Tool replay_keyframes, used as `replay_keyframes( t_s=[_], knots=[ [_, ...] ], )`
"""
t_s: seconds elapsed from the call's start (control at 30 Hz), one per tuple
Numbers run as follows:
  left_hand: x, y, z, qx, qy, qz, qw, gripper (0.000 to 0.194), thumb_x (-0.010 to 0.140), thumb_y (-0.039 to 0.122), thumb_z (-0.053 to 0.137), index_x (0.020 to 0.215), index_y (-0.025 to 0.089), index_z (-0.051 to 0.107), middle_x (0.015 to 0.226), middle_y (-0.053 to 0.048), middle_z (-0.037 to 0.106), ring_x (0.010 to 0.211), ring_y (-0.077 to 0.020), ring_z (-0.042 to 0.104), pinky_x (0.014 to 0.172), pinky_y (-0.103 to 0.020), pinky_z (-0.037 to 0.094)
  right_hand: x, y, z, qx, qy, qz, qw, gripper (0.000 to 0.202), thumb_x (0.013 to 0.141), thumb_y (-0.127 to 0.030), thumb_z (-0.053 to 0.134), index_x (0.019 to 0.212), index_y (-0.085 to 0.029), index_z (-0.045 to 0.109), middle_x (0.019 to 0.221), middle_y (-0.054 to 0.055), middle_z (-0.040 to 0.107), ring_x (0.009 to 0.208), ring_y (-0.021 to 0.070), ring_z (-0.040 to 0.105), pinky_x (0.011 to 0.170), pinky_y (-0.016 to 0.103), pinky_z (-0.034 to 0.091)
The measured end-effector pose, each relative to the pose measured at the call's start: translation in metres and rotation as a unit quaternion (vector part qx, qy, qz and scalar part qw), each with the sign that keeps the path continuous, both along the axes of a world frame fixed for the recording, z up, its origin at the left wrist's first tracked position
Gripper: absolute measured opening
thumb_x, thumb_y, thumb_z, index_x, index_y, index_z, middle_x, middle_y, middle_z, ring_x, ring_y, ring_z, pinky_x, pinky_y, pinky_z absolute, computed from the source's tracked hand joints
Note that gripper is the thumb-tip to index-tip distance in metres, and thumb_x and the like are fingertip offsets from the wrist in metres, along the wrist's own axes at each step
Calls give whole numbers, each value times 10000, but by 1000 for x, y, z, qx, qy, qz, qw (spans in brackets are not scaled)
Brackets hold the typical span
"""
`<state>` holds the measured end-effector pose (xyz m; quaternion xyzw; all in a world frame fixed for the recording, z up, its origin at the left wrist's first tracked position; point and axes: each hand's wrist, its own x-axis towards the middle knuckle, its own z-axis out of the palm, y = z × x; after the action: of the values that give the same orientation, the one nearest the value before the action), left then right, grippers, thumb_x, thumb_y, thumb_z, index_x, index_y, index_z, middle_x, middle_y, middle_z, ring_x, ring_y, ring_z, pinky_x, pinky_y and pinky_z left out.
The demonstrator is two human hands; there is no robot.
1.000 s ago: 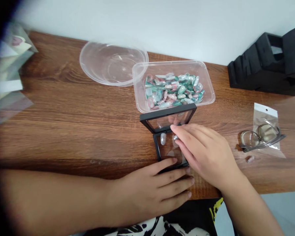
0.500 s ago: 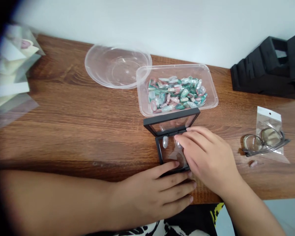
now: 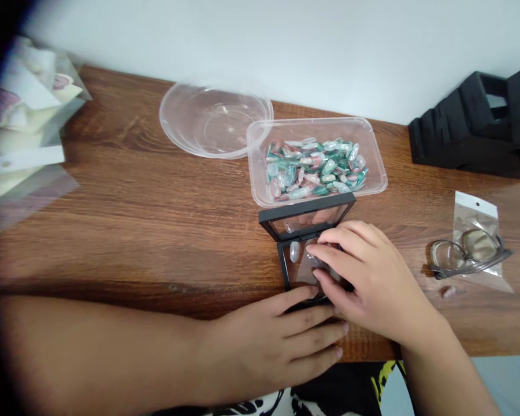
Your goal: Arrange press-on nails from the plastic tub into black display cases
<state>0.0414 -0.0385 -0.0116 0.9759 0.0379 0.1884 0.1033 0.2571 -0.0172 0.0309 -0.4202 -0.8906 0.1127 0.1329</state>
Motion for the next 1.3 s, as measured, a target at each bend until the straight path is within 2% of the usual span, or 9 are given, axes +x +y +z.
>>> replay_keyframes(
  t_s=[0.23, 0.57, 0.8, 0.93, 1.1, 1.2, 1.3],
  knots=[
    [-1, -5, 0, 9, 64, -12, 998, 399, 1002, 288, 433, 1377, 304, 568, 1502, 49, 501, 1399, -208, 417, 1162, -432, 343, -3, 1, -9, 43, 23, -20, 999, 180, 912, -230, 645, 1075, -167, 686, 999, 85, 706, 951, 234, 602, 833, 418, 509],
    [-1, -2, 1, 6, 54, -20, 998, 395, 996, 303, 449, 1370, 284, 574, 1491, 16, 514, 1385, -203, 437, 1151, -427, 336, -14, 1, -13, 110, -20, -58, 992, 160, 926, -279, 639, 1024, -168, 700, 906, 70, 733, 879, 229, 616, 802, 392, 493],
    [-1, -1, 1, 4, 47, -25, 999, 395, 987, 311, 464, 1364, 267, 574, 1481, -4, 523, 1380, -214, 425, 1176, -461, 294, -29, -3, -7, 130, -37, -66, 989, 184, 923, -288, 621, 1039, -192, 727, 855, 63, 701, 873, 233, 578, 755, 384, 472],
    [-2, -2, 0, 6, 52, -28, 998, 407, 984, 306, 455, 1375, 268, 561, 1491, -4, 509, 1364, -206, 440, 1178, -465, 296, -30, -2, -7, 94, -16, -30, 995, 194, 933, -264, 594, 1035, -185, 740, 891, 79, 676, 884, 235, 559, 765, 398, 483],
    [-2, -2, 0, 15, 50, -27, 998, 412, 971, 313, 492, 1373, 263, 567, 1498, -19, 500, 1384, -220, 430, 1164, -447, 309, -23, -2, -11, 31, 55, -22, 998, 170, 910, -278, 636, 1023, -195, 732, 928, 70, 673, 943, 226, 576, 813, 402, 504],
    [-2, -1, 1, 13, 52, -30, 998, 406, 984, 304, 471, 1377, 264, 562, 1503, -11, 497, 1398, -226, 413, 1178, -455, 278, -20, -2, -10, 36, 61, -41, 997, 232, 894, -302, 659, 1083, -178, 714, 961, 82, 684, 933, 227, 584, 809, 408, 514],
    [-2, -1, 1, 9, 51, -29, 998, 399, 992, 297, 454, 1374, 267, 565, 1493, -1, 508, 1400, -229, 409, 1185, -460, 262, -19, -1, -10, 54, 45, -45, 997, 212, 902, -301, 652, 1059, -175, 719, 950, 82, 694, 924, 227, 584, 808, 410, 519]
  ],
)
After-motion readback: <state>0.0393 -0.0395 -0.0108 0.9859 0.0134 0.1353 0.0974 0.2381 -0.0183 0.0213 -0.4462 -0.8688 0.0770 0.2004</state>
